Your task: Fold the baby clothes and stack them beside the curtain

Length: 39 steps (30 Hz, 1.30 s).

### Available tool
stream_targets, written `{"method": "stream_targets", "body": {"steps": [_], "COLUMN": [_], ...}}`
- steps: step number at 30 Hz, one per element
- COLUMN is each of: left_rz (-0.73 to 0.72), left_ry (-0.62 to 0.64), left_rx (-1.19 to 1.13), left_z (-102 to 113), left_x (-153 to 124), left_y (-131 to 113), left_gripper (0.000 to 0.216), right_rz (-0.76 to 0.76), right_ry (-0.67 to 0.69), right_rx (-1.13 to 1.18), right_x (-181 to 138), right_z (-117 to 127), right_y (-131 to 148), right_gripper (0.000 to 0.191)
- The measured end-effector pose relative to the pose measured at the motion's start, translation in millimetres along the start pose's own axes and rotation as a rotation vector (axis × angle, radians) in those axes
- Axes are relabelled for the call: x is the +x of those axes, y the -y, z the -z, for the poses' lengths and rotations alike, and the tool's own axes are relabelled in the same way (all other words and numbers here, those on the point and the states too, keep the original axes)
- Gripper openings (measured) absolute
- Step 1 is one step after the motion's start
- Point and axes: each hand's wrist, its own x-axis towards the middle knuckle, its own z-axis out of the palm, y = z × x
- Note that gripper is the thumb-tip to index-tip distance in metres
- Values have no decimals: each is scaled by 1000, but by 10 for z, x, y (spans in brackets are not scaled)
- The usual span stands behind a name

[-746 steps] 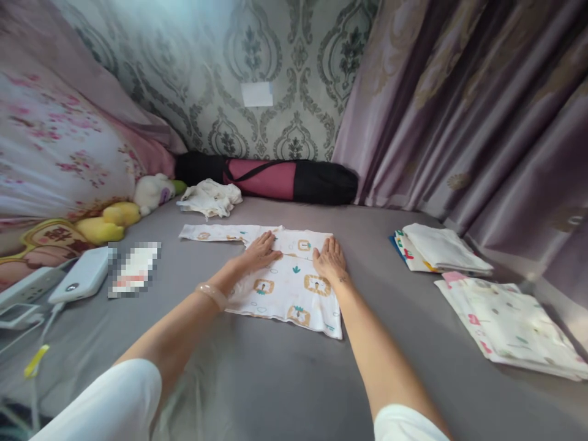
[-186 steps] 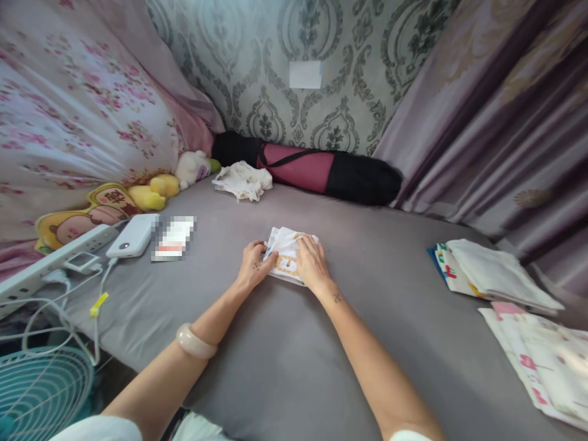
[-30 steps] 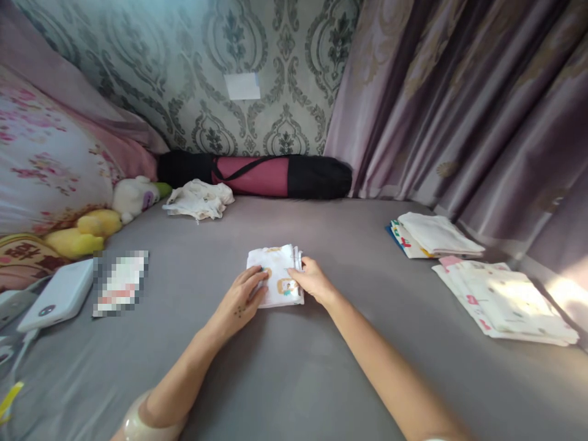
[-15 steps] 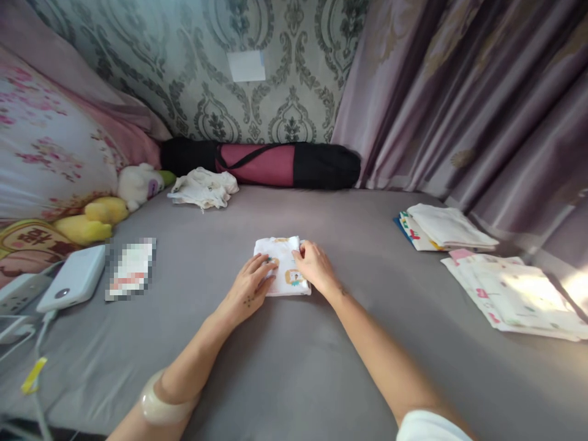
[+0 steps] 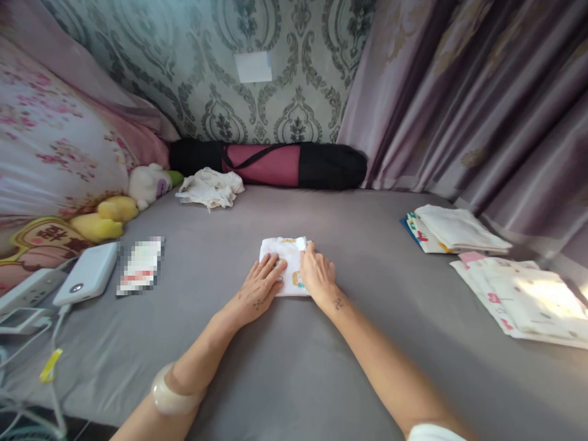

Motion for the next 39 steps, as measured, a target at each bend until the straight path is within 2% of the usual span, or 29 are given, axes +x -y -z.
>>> {"method": "stream_targets", "body": {"steps": [7, 10, 13, 15, 17, 20, 23, 28, 32, 39], "left_rz": [1, -20, -60, -113, -173, -182, -75, 4, 32, 130], "left_ry": [-5, -39, -91, -125, -151, -156, -129, -91, -97, -21], "left_rx": [-23, -57, -82, -90, -76, -14, 36, 82, 127, 184], "left_z": [-14, -42, -59, -64, -67, -90, -135, -172, -144, -73], "left_x": [9, 6, 6, 12, 21, 20, -3, -31, -31, -42], "left_y": [3, 27, 56, 77, 101, 142, 181, 188, 143, 43], "left_gripper": [48, 49, 51, 54, 57, 63, 68, 72, 72, 78], "right_rz": [40, 83, 281, 465, 535, 483, 462, 422, 387, 343], "right_ry": [56, -3, -105, -106, -78, -30, -26, -72, -85, -82], "right_rx": [-135, -142, -30, 102, 210, 270, 262, 188, 117, 24], "right_x": [71, 87, 80, 75, 79, 96, 112, 134, 156, 176], "right_z": [32, 103, 102, 18, -112, -290, -369, -387, -401, -403], "right_y": [-2, 57, 229, 355, 437, 455, 407, 301, 161, -105], "right_gripper": [32, 27, 30, 37, 47, 56, 61, 64, 63, 63]}}
